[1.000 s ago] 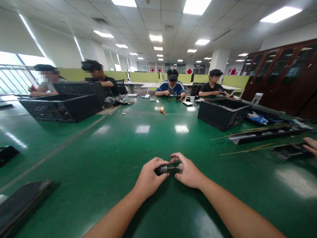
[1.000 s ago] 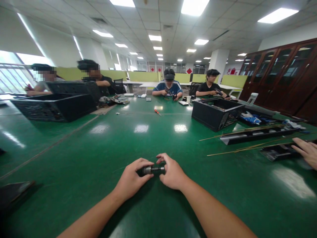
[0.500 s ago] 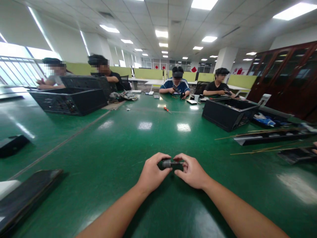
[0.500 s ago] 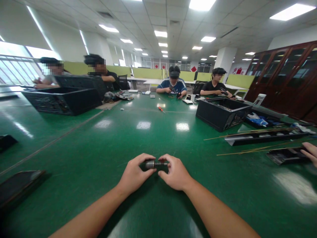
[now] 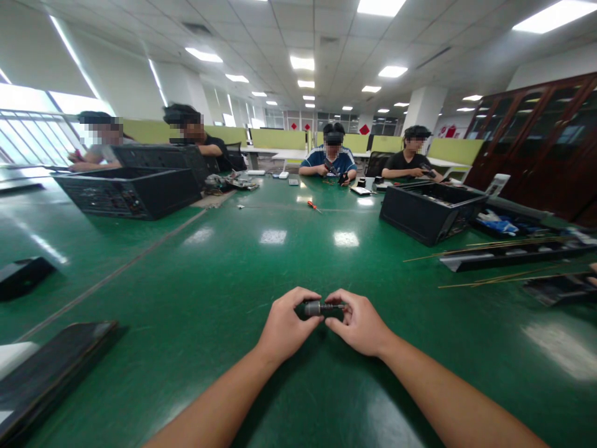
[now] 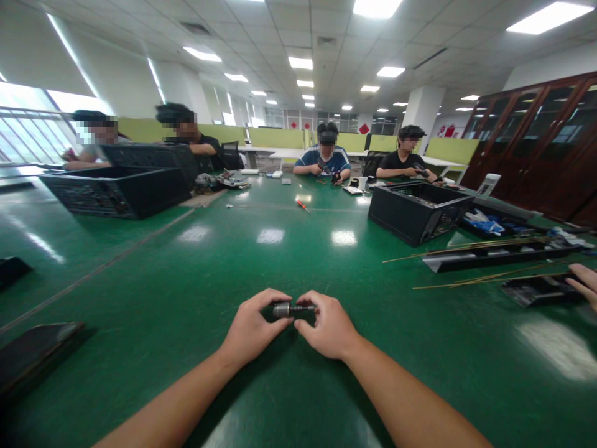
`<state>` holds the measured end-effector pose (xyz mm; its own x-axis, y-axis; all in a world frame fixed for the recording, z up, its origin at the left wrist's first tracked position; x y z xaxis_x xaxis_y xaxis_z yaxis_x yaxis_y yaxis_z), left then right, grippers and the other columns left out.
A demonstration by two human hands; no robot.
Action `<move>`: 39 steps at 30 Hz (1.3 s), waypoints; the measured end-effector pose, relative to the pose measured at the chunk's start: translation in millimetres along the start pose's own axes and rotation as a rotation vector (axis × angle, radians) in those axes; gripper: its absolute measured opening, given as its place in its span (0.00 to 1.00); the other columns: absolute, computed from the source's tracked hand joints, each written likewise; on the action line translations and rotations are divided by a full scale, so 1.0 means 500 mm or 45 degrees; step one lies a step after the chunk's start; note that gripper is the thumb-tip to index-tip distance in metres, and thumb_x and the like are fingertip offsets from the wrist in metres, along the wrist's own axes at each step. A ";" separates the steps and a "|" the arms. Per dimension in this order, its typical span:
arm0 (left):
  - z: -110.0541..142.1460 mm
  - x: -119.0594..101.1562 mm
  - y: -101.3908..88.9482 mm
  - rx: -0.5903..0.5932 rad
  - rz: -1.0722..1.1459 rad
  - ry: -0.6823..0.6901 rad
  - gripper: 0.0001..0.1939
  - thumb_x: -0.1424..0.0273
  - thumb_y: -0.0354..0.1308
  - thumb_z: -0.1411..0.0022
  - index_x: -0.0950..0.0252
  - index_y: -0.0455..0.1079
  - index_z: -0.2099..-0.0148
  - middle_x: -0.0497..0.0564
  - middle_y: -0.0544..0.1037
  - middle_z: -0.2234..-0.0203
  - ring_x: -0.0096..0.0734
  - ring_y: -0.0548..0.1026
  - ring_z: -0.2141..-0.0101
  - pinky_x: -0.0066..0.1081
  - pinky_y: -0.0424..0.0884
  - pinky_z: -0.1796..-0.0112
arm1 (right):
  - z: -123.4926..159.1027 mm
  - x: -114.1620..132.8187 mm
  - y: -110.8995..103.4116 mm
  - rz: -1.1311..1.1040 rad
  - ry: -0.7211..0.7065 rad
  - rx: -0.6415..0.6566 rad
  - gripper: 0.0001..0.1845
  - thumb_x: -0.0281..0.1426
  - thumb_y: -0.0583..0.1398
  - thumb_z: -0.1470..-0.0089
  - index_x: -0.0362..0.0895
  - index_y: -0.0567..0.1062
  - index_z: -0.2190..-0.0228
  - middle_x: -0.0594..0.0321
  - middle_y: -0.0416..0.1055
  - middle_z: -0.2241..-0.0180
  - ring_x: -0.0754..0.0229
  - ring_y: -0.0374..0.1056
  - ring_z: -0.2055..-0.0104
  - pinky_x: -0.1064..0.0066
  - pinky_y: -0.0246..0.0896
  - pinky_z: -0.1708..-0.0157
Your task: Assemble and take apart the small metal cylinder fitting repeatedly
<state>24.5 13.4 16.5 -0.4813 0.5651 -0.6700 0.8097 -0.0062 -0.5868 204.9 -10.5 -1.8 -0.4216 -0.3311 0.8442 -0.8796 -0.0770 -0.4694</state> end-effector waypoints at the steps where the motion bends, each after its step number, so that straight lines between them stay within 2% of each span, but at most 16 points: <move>1: 0.000 0.000 0.000 0.001 -0.002 0.009 0.14 0.77 0.65 0.52 0.61 0.74 0.60 0.47 0.80 0.67 0.34 0.77 0.64 0.32 0.71 0.61 | 0.000 0.001 0.000 -0.001 -0.001 -0.008 0.14 0.28 0.62 0.51 0.44 0.73 0.60 0.64 0.70 0.69 0.67 0.59 0.76 0.76 0.53 0.75; 10: 0.001 0.003 0.000 0.020 0.016 0.045 0.11 0.73 0.65 0.48 0.61 0.74 0.60 0.49 0.79 0.66 0.34 0.77 0.63 0.32 0.71 0.60 | -0.001 0.006 -0.002 0.007 0.028 -0.066 0.10 0.31 0.62 0.50 0.43 0.76 0.63 0.64 0.72 0.72 0.67 0.59 0.78 0.75 0.53 0.77; 17: 0.002 -0.003 0.002 0.081 0.077 0.093 0.10 0.71 0.65 0.46 0.61 0.74 0.60 0.50 0.79 0.66 0.34 0.77 0.63 0.33 0.72 0.60 | -0.002 0.003 0.000 0.029 -0.028 -0.107 0.08 0.32 0.63 0.49 0.44 0.79 0.65 0.61 0.76 0.68 0.61 0.68 0.71 0.73 0.61 0.71; 39: 0.004 -0.010 0.000 0.046 0.120 0.140 0.12 0.78 0.64 0.48 0.61 0.75 0.60 0.49 0.79 0.65 0.32 0.77 0.63 0.31 0.71 0.60 | 0.003 0.010 -0.007 0.081 -0.104 -0.100 0.09 0.27 0.63 0.53 0.43 0.78 0.66 0.62 0.74 0.71 0.63 0.66 0.73 0.75 0.57 0.74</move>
<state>26.1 9.1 19.1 -0.3626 0.6475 -0.6703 0.8360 -0.0918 -0.5409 206.2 -13.4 3.7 -0.4607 -0.4090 0.7877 -0.8674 0.0195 -0.4972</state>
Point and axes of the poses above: each hand's wrist, its own z-axis away from the middle knuckle, its own y-axis out of the palm, x = y × z, the point moved 2 cm from there along -z, towards the middle knuckle
